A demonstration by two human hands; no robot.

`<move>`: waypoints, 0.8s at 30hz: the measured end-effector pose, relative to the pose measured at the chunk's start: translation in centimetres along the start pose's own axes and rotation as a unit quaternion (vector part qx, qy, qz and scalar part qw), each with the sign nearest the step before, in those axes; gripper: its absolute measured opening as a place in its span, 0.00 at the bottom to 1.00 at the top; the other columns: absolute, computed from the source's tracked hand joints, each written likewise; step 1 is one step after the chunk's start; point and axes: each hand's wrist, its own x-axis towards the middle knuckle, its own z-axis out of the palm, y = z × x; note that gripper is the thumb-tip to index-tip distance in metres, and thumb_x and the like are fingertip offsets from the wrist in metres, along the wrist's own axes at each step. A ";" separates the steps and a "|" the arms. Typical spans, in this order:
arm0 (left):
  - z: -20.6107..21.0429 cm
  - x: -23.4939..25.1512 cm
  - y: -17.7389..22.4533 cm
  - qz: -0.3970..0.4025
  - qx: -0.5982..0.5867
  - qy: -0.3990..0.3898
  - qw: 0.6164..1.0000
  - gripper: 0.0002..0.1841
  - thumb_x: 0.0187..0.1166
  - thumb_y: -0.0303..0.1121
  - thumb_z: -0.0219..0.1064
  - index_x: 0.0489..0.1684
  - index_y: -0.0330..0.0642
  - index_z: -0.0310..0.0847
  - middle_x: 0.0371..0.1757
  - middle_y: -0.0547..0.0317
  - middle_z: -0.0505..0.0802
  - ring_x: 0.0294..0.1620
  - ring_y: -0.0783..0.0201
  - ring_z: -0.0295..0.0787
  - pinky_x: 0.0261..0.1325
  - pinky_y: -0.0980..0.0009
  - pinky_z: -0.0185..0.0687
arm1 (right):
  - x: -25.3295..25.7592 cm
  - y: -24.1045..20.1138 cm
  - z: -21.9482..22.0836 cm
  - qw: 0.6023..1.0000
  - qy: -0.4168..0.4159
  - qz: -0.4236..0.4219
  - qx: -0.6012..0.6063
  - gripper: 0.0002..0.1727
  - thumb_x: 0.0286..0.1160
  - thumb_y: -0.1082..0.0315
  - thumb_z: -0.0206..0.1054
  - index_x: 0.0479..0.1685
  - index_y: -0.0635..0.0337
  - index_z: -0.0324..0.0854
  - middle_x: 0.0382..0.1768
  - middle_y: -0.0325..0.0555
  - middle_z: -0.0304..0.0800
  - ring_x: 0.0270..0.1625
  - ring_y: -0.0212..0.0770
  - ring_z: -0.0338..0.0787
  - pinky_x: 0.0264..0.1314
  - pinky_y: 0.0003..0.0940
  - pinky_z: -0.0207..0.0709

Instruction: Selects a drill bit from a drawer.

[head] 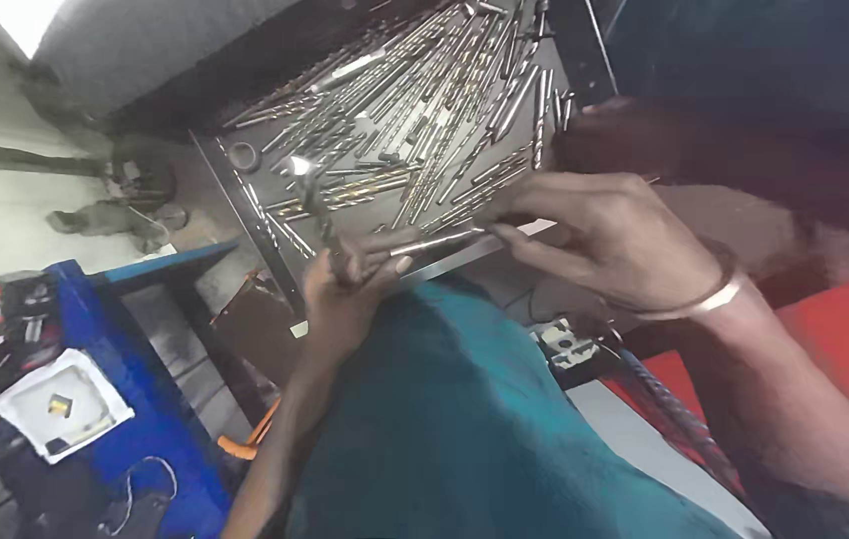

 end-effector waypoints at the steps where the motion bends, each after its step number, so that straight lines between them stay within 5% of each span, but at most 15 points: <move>1: -0.1 0.1 0.3 0.014 -0.009 -0.004 1.000 0.11 0.71 0.22 0.76 0.37 0.48 0.80 0.52 0.54 0.98 0.51 0.59 0.98 0.52 0.67 0.94 | 0.1 -0.3 -0.3 1.000 0.007 -0.006 -0.002 0.13 0.78 0.62 0.63 0.46 0.54 0.92 0.45 0.39 0.94 0.46 0.32 0.92 0.49 0.31 0.86; 5: -0.1 0.2 1.7 0.042 -0.038 -0.020 0.998 0.12 0.73 0.21 0.74 0.40 0.47 0.77 0.54 0.50 0.97 0.56 0.53 0.97 0.57 0.62 0.94 | 0.4 -1.4 -1.3 1.000 0.016 -0.025 -0.011 0.13 0.79 0.62 0.62 0.47 0.54 0.92 0.45 0.39 0.94 0.45 0.30 0.91 0.47 0.27 0.85; 12: 0.3 0.2 2.6 0.057 -0.068 0.005 0.996 0.12 0.72 0.20 0.75 0.41 0.47 0.78 0.49 0.48 0.97 0.50 0.55 0.98 0.52 0.65 0.94 | 0.7 -2.1 -2.0 0.999 0.032 -0.039 0.000 0.12 0.78 0.63 0.63 0.46 0.56 0.92 0.45 0.38 0.94 0.49 0.29 0.91 0.53 0.26 0.85; 16: 0.7 0.4 2.5 0.027 -0.113 0.034 0.993 0.11 0.73 0.21 0.74 0.42 0.47 0.80 0.50 0.48 0.97 0.48 0.57 0.98 0.51 0.66 0.93 | 0.6 -0.6 -1.9 0.986 0.066 0.029 0.147 0.20 0.78 0.57 0.69 0.61 0.61 0.84 0.52 0.37 0.91 0.52 0.28 0.91 0.58 0.27 0.88; 18: 0.8 0.6 2.3 0.023 -0.127 0.052 0.990 0.11 0.72 0.21 0.75 0.40 0.47 0.80 0.50 0.47 0.97 0.48 0.56 0.98 0.51 0.65 0.93 | 0.1 0.7 -0.8 0.946 0.113 0.077 0.295 0.31 0.84 0.44 0.62 0.73 0.59 0.74 0.57 0.40 0.90 0.55 0.35 0.92 0.60 0.32 0.90; 21: 1.2 1.1 2.1 0.014 -0.132 0.091 0.987 0.12 0.70 0.21 0.77 0.38 0.48 0.79 0.48 0.47 0.98 0.48 0.56 0.98 0.50 0.66 0.94 | -0.4 1.4 3.5 0.833 0.181 0.133 0.506 0.44 0.73 0.23 0.53 0.74 0.48 0.78 0.55 0.37 0.94 0.46 0.35 0.94 0.44 0.31 0.90; 22: 1.6 1.3 1.9 -0.001 -0.136 0.111 0.984 0.12 0.68 0.21 0.78 0.36 0.48 0.80 0.46 0.48 0.98 0.47 0.56 0.98 0.50 0.65 0.94 | -0.5 1.1 5.2 0.806 0.185 0.132 0.547 0.42 0.74 0.26 0.58 0.74 0.50 0.79 0.56 0.40 0.94 0.46 0.36 0.95 0.46 0.33 0.92; 24: 2.6 2.1 1.2 -0.038 -0.127 0.133 0.982 0.14 0.66 0.20 0.78 0.36 0.45 0.77 0.44 0.48 0.98 0.45 0.56 0.99 0.50 0.63 0.95 | 0.3 -0.5 7.6 0.782 0.219 0.145 0.565 0.27 0.82 0.51 0.67 0.70 0.61 0.81 0.54 0.48 0.95 0.47 0.41 0.96 0.50 0.37 0.93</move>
